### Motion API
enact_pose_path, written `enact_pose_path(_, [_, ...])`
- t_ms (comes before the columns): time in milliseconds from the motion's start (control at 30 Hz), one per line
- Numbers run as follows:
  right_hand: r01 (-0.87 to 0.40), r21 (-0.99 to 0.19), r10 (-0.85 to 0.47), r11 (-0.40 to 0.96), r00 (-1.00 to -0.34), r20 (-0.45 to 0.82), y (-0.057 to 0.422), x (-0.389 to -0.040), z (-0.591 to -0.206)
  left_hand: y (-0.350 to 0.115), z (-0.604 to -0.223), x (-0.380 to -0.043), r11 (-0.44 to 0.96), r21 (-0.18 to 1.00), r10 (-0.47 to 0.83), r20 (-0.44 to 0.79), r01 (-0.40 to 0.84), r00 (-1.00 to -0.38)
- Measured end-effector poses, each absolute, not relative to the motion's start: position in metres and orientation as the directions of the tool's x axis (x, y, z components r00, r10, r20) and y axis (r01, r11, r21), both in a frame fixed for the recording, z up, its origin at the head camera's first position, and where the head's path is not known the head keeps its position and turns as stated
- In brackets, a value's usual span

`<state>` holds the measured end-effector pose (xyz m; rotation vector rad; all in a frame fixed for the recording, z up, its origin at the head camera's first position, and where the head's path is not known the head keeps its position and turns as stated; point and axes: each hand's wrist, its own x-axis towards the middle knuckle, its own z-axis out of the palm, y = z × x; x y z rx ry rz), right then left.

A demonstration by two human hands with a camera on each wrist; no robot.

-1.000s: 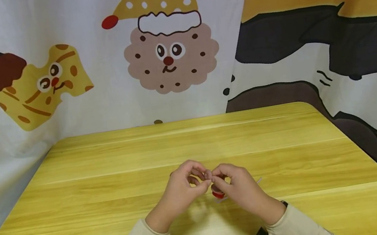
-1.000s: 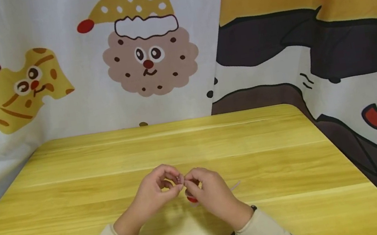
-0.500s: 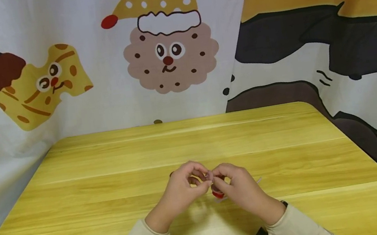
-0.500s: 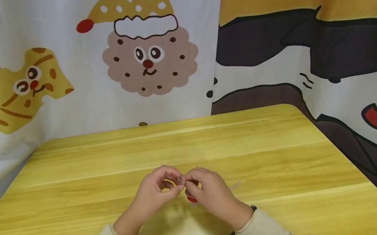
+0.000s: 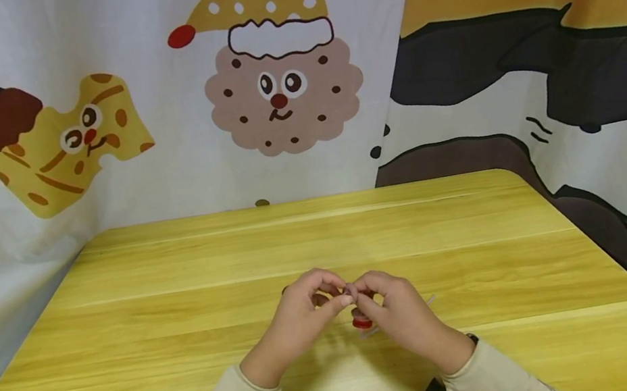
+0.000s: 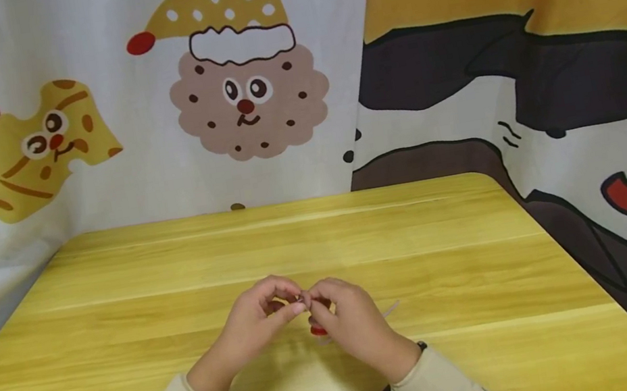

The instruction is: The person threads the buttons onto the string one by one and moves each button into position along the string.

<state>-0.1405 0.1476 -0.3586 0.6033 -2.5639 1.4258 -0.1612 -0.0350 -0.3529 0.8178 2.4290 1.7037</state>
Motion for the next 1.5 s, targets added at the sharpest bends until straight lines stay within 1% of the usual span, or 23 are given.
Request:
enact_pose_path(200, [-0.361, -0.82, -0.258, 0.444, -0.928, 0.268, 0.1461, -0.1398, -0.3574, -0.0338, -0.3534, -0.1611, 0.264, 0.872, 0.437, 0.272, 0.412, -0.857])
enact_pose_path(433, [-0.338, -0.849, -0.263, 0.405, -0.933, 0.246, 0.1452, -0.1392, -0.356, -0.0328, -0.3535, -0.1608, 0.293, 0.86, 0.404, 0.285, 0.418, -0.869])
enact_pose_path(667, [-0.3, -0.865, -0.255, 0.402, -0.944, 0.209, 0.1459, -0.137, -0.355, -0.031, -0.3549, -0.1607, 0.32, 0.826, 0.42, 0.316, 0.464, -0.851])
enact_pose_path(800, [-0.313, -0.856, -0.254, 0.411, -0.942, 0.222, 0.1469, -0.137, -0.3563, -0.0307, -0.3535, -0.1589, 0.308, 0.838, 0.428, 0.302, 0.451, -0.852])
enact_pose_path(1033, [-0.378, -0.802, -0.264, 0.462, -0.922, 0.282, 0.1465, -0.139, -0.3594, -0.0303, -0.3521, -0.1573, 0.307, 0.842, 0.418, 0.3, 0.444, -0.857])
enact_pose_path(1133, [-0.365, -0.809, -0.26, 0.46, -0.927, 0.27, 0.1458, -0.1391, -0.3595, -0.0304, -0.352, -0.157, 0.309, 0.839, 0.415, 0.304, 0.447, -0.857])
enact_pose_path(1300, [-0.348, -0.842, -0.279, 0.413, -0.928, 0.248, 0.1448, -0.1386, -0.3592, -0.0307, -0.352, -0.157, 0.311, 0.832, 0.412, 0.318, 0.459, -0.854])
enact_pose_path(1500, [-0.36, -0.823, -0.277, 0.439, -0.926, 0.257, 0.1457, -0.1394, -0.3593, -0.0315, -0.3522, -0.158, 0.306, 0.833, 0.406, 0.325, 0.462, -0.854])
